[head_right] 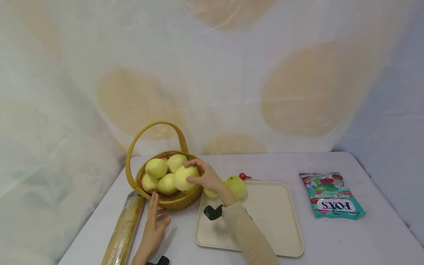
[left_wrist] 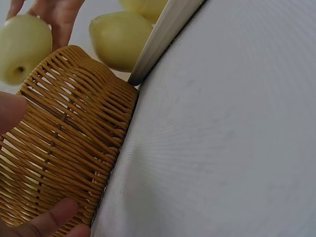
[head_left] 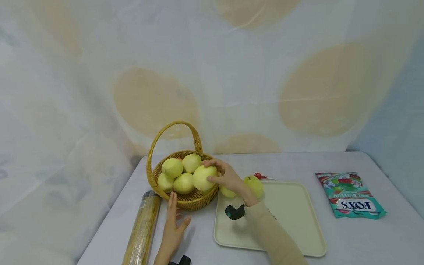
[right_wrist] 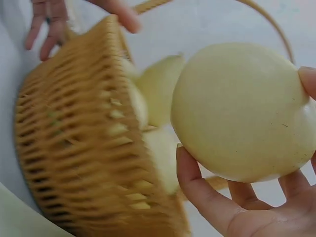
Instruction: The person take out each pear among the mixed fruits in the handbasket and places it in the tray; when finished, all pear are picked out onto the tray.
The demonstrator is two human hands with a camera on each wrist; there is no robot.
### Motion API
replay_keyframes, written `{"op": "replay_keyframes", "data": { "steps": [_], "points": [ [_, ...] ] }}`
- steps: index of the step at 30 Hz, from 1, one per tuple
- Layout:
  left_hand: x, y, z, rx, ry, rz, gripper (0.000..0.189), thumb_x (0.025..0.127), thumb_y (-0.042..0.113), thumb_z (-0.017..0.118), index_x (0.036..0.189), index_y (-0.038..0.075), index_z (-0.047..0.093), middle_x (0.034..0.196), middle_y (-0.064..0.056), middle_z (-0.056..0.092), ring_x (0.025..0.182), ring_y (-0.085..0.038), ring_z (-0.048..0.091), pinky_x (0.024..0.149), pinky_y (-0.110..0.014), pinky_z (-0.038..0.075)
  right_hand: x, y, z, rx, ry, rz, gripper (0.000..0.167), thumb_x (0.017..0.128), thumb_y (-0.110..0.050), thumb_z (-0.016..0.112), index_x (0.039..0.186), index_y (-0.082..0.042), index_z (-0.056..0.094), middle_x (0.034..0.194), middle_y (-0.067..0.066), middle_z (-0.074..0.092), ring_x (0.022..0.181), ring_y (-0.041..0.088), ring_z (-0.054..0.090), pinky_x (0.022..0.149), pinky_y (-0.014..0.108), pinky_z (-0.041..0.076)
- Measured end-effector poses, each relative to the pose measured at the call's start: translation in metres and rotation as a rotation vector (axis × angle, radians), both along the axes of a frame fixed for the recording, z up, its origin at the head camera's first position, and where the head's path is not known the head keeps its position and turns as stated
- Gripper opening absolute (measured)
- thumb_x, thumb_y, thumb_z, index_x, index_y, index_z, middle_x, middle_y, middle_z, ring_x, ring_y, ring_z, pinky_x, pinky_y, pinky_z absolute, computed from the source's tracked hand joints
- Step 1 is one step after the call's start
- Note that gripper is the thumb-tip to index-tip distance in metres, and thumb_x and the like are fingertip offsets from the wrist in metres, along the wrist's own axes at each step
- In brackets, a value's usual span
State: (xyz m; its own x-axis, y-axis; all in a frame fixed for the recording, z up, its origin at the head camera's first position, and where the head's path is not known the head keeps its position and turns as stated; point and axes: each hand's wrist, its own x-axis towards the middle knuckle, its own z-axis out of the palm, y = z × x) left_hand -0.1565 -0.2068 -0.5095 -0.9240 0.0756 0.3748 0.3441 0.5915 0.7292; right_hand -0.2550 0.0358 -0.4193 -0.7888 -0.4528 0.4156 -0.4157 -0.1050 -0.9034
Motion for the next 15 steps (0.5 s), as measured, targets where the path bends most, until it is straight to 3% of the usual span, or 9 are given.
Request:
{"op": "replay_keyframes", "data": {
  "steps": [4,8,11,15],
  "points": [
    [-0.001,0.0,-0.001,0.006,-0.017,-0.004,0.087,0.09,0.01,0.066,0.157,0.009,0.009,0.163,-0.019,0.004,0.116,-0.038,0.055,0.087,-0.052,0.049,0.002,0.018,0.008,-0.053,0.0,-0.019,0.03,0.087,0.001,0.065,0.115,0.004,0.055,0.141,0.028,0.048,0.136,0.035,0.042,0.106,0.034,0.039],
    [-0.001,0.0,-0.001,0.0,-0.017,-0.007,0.087,0.091,0.011,0.065,0.157,0.01,0.008,0.162,-0.02,0.004,0.116,-0.038,0.054,0.087,-0.05,0.049,0.007,0.037,0.016,-0.109,-0.045,-0.029,0.025,0.089,-0.003,0.064,0.113,-0.006,0.057,0.145,0.028,0.043,0.131,0.022,0.045,0.1,0.027,0.043],
    [0.0,-0.001,-0.001,-0.007,-0.013,-0.002,0.086,0.091,0.011,0.065,0.157,0.009,0.009,0.162,-0.02,0.005,0.116,-0.037,0.055,0.087,-0.049,0.05,0.01,0.051,0.019,-0.133,-0.037,-0.041,0.022,0.09,-0.004,0.064,0.11,-0.014,0.058,0.146,0.023,0.044,0.129,0.013,0.046,0.1,0.025,0.044],
    [0.001,0.0,0.0,-0.009,-0.015,0.008,0.087,0.09,0.009,0.066,0.156,0.008,0.01,0.162,-0.02,0.006,0.116,-0.036,0.055,0.087,-0.047,0.05,0.014,0.067,0.021,-0.14,-0.006,-0.074,0.023,0.09,-0.005,0.064,0.11,-0.015,0.059,0.143,0.01,0.051,0.129,0.009,0.046,0.1,0.022,0.043]
  ]
}}
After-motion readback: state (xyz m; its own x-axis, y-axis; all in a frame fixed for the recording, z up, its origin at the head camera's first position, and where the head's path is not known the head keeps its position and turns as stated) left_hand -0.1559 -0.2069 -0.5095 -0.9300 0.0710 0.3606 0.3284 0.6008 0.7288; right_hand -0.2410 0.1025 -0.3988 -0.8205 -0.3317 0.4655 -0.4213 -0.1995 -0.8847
